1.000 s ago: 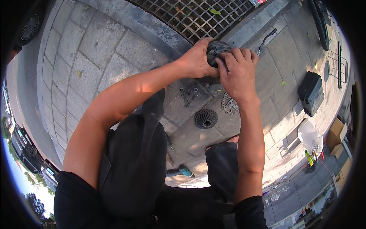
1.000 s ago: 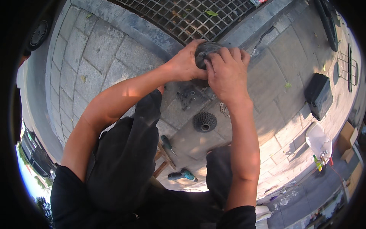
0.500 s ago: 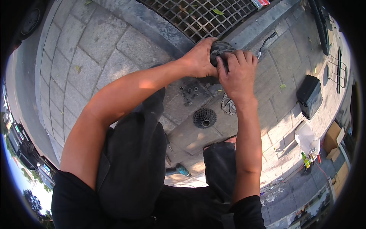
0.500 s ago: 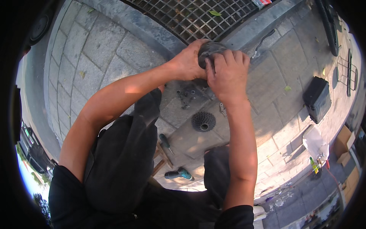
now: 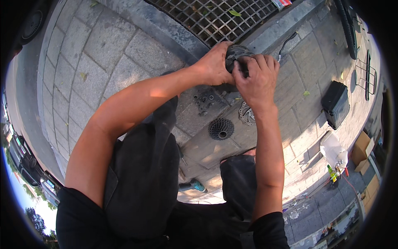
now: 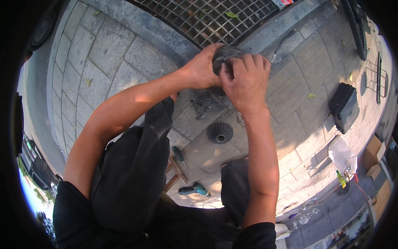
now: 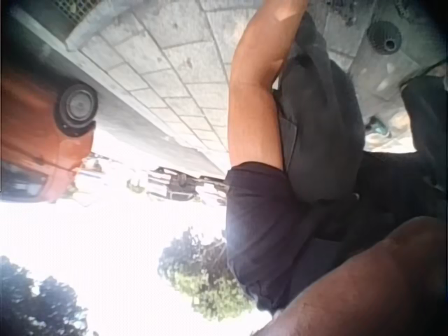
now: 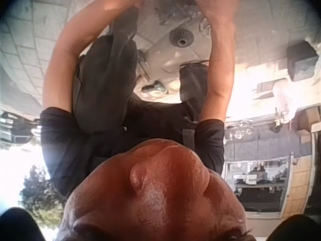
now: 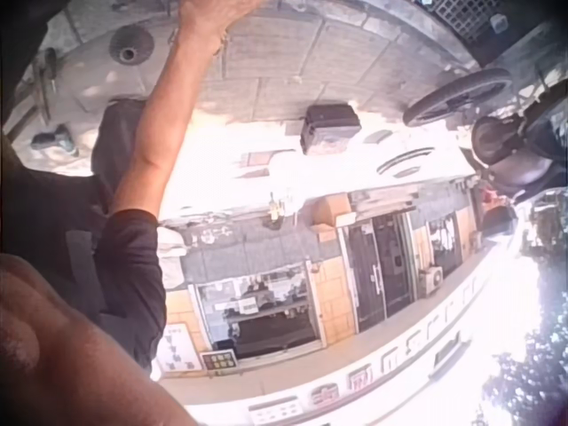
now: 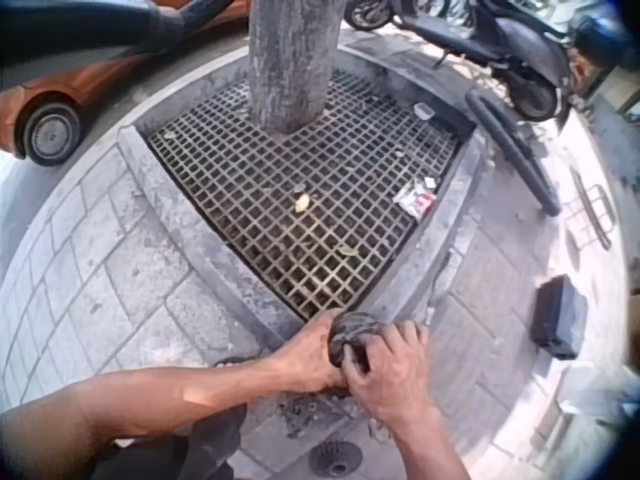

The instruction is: The person sits on a paved surface and assembles a mechanical component, likely a hub motor, by hand. They insert small metal parts into the housing, manipulate a wire, and use a screwdriver to tighten screws on the assembly.

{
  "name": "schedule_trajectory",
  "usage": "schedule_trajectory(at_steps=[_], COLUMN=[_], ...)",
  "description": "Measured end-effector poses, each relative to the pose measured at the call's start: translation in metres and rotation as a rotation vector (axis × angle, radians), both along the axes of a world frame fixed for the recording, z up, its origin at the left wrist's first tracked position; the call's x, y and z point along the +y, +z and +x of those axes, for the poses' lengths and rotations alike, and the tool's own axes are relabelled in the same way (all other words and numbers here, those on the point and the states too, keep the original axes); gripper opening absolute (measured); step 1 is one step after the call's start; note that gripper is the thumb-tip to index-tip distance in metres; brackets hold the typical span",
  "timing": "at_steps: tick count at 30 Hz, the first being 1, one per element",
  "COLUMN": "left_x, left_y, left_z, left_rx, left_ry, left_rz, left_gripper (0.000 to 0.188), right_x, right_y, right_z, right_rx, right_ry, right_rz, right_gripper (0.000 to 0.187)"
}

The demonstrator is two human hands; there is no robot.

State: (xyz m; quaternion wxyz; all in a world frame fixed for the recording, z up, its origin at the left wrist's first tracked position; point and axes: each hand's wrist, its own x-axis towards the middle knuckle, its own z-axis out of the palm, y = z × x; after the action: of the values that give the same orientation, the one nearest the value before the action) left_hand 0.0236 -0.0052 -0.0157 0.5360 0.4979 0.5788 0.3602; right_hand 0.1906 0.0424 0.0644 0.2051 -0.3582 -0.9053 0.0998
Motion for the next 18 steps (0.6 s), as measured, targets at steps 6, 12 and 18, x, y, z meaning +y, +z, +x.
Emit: schedule_trajectory(at_steps=[6, 12, 18], left_x=[-0.003, 0.0, -0.001], left_y=[-0.001, 0.006, 0.003], left_z=[0.003, 0.001, 0.002], left_rx=[0.14, 0.039, 0.054], left_ry=[0.004, -0.004, -0.009], left_rz=[0.067, 0.009, 0.005], left_gripper=[0.11, 0.11, 0.113], right_x=[0.0, -0.002, -0.005], right_y=[0.001, 0.003, 0.007], right_z=[-0.002, -0.003, -0.005], right_rx=[-0.023, -0.02, -0.067], right_ry=[0.007, 0.003, 0.017], right_rz=[-0.024, -0.009, 0.028], right_gripper=[0.019, 0.017, 0.014])
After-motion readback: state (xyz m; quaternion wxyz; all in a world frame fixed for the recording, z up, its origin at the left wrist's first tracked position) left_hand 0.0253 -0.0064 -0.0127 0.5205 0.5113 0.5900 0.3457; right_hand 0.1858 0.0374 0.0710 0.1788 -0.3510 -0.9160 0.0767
